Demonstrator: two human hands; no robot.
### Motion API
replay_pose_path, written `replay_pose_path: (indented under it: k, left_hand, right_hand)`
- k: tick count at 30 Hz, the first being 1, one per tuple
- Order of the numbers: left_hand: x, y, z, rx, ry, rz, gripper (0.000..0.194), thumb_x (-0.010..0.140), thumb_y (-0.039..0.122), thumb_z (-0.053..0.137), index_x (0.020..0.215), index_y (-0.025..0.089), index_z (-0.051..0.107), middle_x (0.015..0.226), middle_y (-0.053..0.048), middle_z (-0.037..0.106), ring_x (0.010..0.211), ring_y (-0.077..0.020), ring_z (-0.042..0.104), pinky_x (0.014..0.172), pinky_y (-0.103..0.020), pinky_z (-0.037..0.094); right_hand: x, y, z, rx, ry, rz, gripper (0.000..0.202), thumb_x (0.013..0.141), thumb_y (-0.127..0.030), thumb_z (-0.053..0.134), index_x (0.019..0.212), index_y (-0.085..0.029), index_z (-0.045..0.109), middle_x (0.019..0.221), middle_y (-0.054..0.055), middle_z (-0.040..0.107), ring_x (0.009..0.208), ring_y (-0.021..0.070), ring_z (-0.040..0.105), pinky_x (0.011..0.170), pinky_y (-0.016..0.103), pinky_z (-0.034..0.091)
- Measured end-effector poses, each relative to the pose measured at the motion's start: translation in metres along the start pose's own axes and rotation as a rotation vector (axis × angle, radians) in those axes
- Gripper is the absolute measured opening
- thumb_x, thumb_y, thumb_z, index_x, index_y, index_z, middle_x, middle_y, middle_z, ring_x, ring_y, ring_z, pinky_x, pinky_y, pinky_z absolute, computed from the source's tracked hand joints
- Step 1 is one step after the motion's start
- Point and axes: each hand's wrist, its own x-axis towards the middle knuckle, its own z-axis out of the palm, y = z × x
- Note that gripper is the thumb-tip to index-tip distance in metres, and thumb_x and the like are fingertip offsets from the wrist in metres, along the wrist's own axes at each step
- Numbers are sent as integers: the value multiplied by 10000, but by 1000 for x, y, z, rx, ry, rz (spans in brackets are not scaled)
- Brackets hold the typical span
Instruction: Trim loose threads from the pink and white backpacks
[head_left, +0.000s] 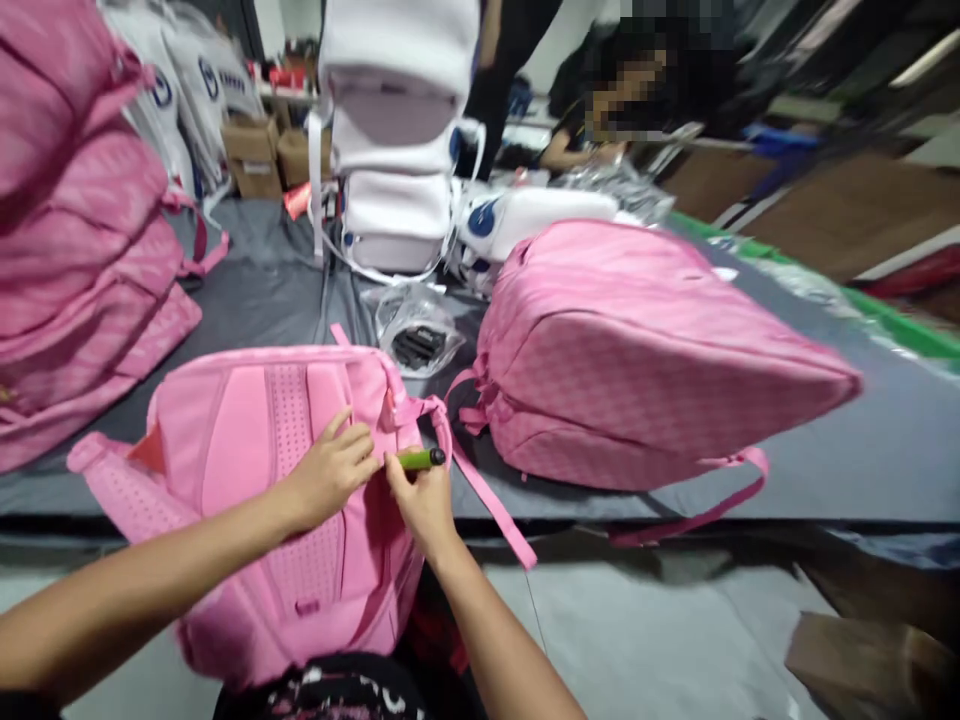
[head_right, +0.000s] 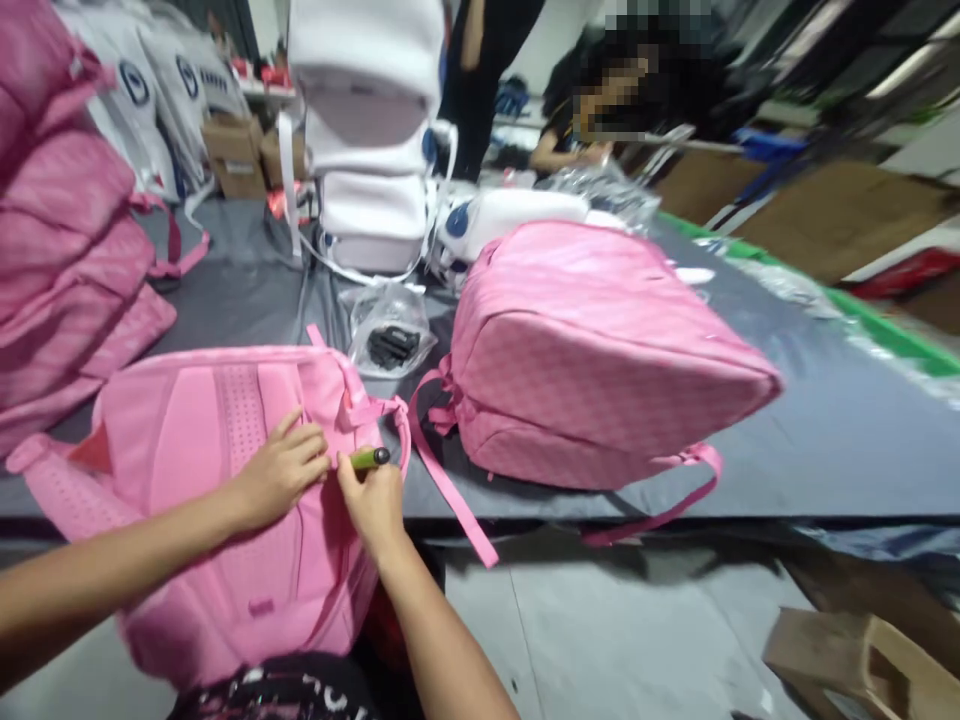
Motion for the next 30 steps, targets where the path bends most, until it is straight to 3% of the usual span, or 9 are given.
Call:
replay_pose_path:
  k: [4,8,14,16,18,20,23,27,30]
  left_hand:
    - [3,3,0,6,-4,-28,125,932,157,587,816,190,618,855,-25,636,975,-228,584,1163,-559,347]
    - [5,0,-4,30,-25,-10,73,874,154,641,822,201,621,859,-13,647,939,-223,584,1154,-530,323]
    - [34,-32,-29,75,-297,130,127,817,258,748,797,191,643,829,-34,687,840,-214,603,878,-397,420]
    - [44,-41,-40,89,-379,54,193,758,293,805,792,184,650,842,-43,706,849,-224,620,875,-392,412]
    - [47,-44,-53,103,-407,-49,232,714,308,837,765,180,650,830,-47,710,851,-235,630,899,-400,400]
    - [44,-38,-71,92,-363,-107,214,723,289,825,735,181,641,800,-36,704,829,-225,627,905,-397,387]
    - [28,-13,-112,87,-191,-117,178,809,291,757,754,178,631,819,-30,700,818,-210,613,873,-388,369]
    - [2,31,-169,131,-5,-181,232,920,345,646,766,178,599,779,-32,666,774,-217,580,755,-381,337]
    - [-12,59,-170,50,70,-352,225,910,319,642,741,189,571,747,-20,644,744,-215,565,712,-375,335]
  right_hand:
    - [1,3,1,-26,69,-44,265,935,-351,580,717,-222,657,658,46,719,559,215,687,519,306,514]
    - [0,4,4,-21,122,-49,314,925,-353,577,640,-238,639,576,53,691,499,242,671,469,330,501]
    - [1,2,-2,78,132,-138,285,926,-377,584,699,-235,681,578,49,691,494,251,673,458,342,525]
    - [-5,2,-9,91,157,-153,282,932,-403,594,749,-217,702,595,48,698,490,245,673,445,338,533]
    - [-13,1,-16,126,174,-236,244,942,-395,606,926,-196,746,762,70,764,592,243,725,528,339,596]
    - [-21,-5,-23,136,180,-360,258,957,-336,608,1147,-211,730,942,77,789,744,241,765,663,349,639]
    - [-26,-30,-35,68,186,-579,376,972,-201,588,1339,-265,635,1074,68,777,893,224,764,788,358,625]
    - [-19,-82,-62,-130,171,-933,452,964,-143,605,1396,-274,578,1010,58,776,838,197,734,736,338,550]
    - [-12,-103,-76,-260,55,-1017,375,982,-181,608,1345,-270,623,982,59,781,832,190,723,739,336,518]
